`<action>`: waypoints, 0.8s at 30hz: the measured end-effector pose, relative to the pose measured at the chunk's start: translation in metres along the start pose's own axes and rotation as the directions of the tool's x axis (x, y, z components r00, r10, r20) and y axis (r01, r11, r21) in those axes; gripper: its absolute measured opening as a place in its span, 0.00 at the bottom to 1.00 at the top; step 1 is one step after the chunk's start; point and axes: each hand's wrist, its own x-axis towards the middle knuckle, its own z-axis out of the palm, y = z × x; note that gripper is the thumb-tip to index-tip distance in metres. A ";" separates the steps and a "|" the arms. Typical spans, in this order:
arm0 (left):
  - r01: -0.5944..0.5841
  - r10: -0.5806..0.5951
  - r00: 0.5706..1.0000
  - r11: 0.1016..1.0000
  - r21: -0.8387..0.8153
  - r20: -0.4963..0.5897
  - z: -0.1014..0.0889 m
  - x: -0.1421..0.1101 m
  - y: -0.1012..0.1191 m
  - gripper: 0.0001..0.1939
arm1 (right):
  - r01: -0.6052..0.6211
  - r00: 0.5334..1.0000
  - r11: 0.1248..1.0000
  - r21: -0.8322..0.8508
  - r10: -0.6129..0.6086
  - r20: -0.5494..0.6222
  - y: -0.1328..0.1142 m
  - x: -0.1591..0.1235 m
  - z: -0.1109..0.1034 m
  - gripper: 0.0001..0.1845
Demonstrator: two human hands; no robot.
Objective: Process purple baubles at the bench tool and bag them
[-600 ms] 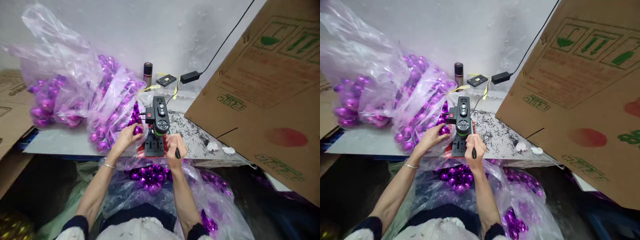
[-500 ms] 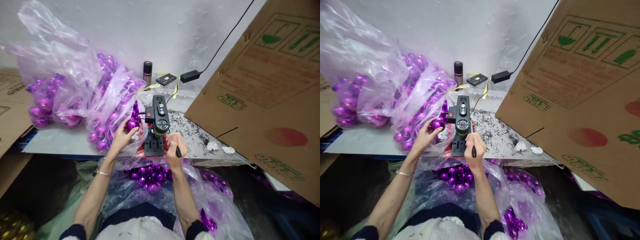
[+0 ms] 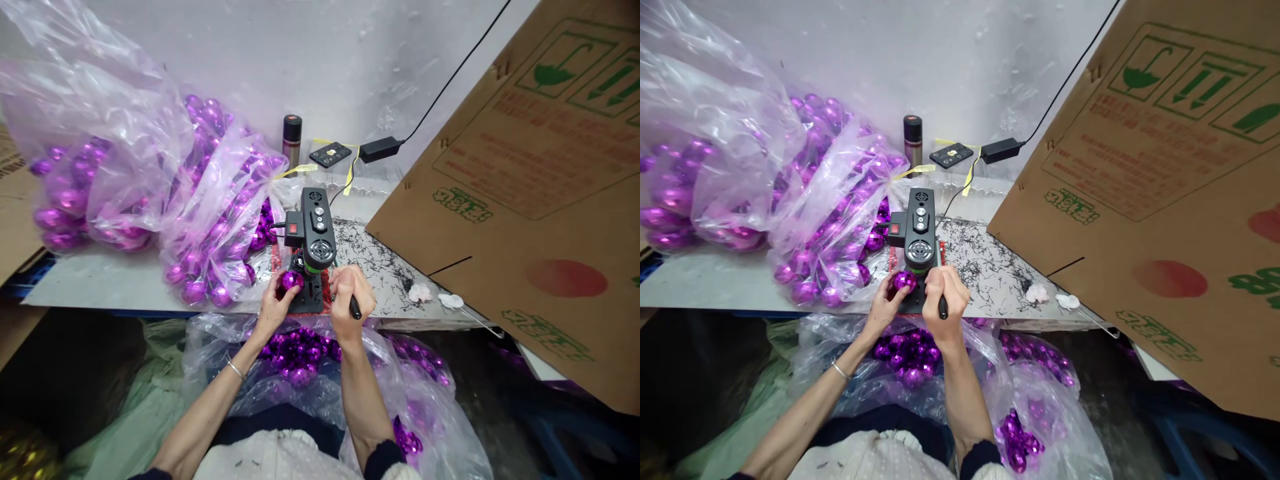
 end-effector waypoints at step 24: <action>-0.494 0.373 0.864 0.758 0.426 0.337 0.000 0.002 -0.003 0.31 | 0.046 0.999 0.998 -0.043 -0.045 0.002 0.004 -0.010 -0.003 0.19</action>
